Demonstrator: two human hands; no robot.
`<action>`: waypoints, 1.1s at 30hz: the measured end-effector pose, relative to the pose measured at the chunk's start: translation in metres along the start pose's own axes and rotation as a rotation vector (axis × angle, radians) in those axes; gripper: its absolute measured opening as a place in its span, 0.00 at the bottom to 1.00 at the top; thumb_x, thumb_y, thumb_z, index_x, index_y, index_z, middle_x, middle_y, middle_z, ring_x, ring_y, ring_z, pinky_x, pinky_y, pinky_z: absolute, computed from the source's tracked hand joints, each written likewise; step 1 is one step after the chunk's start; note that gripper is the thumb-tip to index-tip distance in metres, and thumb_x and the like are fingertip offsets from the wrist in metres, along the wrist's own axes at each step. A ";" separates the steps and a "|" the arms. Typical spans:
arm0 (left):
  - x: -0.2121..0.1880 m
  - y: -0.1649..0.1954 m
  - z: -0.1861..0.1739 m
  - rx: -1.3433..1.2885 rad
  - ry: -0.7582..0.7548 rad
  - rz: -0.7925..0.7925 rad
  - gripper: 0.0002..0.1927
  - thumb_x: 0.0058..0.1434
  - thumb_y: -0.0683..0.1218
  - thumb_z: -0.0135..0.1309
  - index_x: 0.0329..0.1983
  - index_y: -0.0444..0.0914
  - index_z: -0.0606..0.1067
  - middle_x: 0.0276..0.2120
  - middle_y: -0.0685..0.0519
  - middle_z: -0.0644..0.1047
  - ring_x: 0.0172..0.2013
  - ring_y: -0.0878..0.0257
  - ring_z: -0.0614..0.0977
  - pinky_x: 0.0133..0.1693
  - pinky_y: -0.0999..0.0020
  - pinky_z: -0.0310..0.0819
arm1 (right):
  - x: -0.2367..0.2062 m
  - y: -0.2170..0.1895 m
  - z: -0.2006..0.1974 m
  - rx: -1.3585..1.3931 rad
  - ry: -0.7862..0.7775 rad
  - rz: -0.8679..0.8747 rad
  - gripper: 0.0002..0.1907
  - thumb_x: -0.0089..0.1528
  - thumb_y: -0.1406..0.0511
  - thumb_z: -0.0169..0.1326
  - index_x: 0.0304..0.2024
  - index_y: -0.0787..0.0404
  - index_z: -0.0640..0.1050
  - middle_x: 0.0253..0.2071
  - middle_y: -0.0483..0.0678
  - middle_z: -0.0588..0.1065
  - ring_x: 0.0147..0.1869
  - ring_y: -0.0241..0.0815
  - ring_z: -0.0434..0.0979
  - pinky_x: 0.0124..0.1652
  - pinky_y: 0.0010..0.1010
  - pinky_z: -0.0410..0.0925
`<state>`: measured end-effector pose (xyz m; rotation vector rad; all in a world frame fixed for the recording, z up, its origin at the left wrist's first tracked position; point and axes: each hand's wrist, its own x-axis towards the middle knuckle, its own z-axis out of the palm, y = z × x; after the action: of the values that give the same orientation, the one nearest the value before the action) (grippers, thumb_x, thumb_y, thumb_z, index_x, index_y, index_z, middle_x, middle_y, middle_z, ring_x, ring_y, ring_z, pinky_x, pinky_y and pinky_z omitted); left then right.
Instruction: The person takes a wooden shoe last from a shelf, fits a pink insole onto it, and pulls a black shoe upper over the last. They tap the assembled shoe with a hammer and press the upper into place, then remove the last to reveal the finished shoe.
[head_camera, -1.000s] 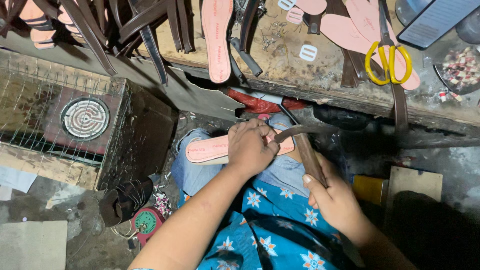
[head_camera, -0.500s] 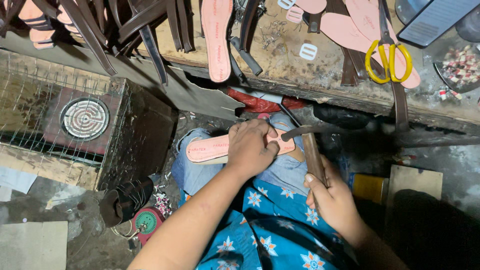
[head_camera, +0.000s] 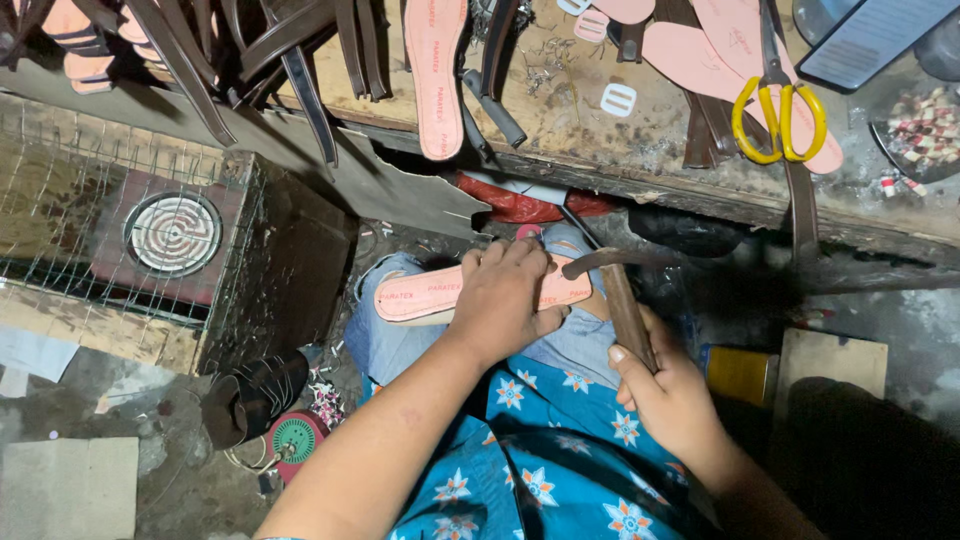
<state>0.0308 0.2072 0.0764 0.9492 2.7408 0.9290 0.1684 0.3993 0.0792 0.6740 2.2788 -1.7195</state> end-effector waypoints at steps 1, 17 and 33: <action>0.000 -0.001 0.001 0.007 0.017 0.015 0.27 0.42 0.53 0.67 0.45 0.40 0.77 0.51 0.49 0.76 0.52 0.49 0.73 0.52 0.51 0.60 | -0.001 -0.002 0.001 -0.024 0.009 -0.002 0.32 0.62 0.65 0.52 0.69 0.56 0.64 0.30 0.46 0.75 0.22 0.34 0.73 0.24 0.28 0.70; 0.001 -0.001 -0.002 -0.040 -0.042 -0.054 0.34 0.41 0.54 0.68 0.50 0.37 0.73 0.48 0.47 0.76 0.51 0.48 0.73 0.52 0.49 0.59 | -0.015 -0.021 0.013 -0.126 0.063 -0.016 0.36 0.62 0.64 0.53 0.73 0.52 0.62 0.29 0.51 0.76 0.23 0.38 0.74 0.27 0.31 0.71; -0.001 -0.005 -0.008 -0.109 0.017 0.028 0.27 0.43 0.54 0.69 0.43 0.42 0.73 0.45 0.49 0.78 0.51 0.49 0.75 0.51 0.52 0.59 | -0.009 -0.014 0.013 -0.090 0.079 0.023 0.30 0.62 0.63 0.53 0.68 0.53 0.67 0.33 0.49 0.76 0.24 0.36 0.74 0.26 0.31 0.70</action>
<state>0.0267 0.1995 0.0794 0.9679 2.6649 1.0837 0.1684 0.3815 0.0907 0.7585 2.3750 -1.5964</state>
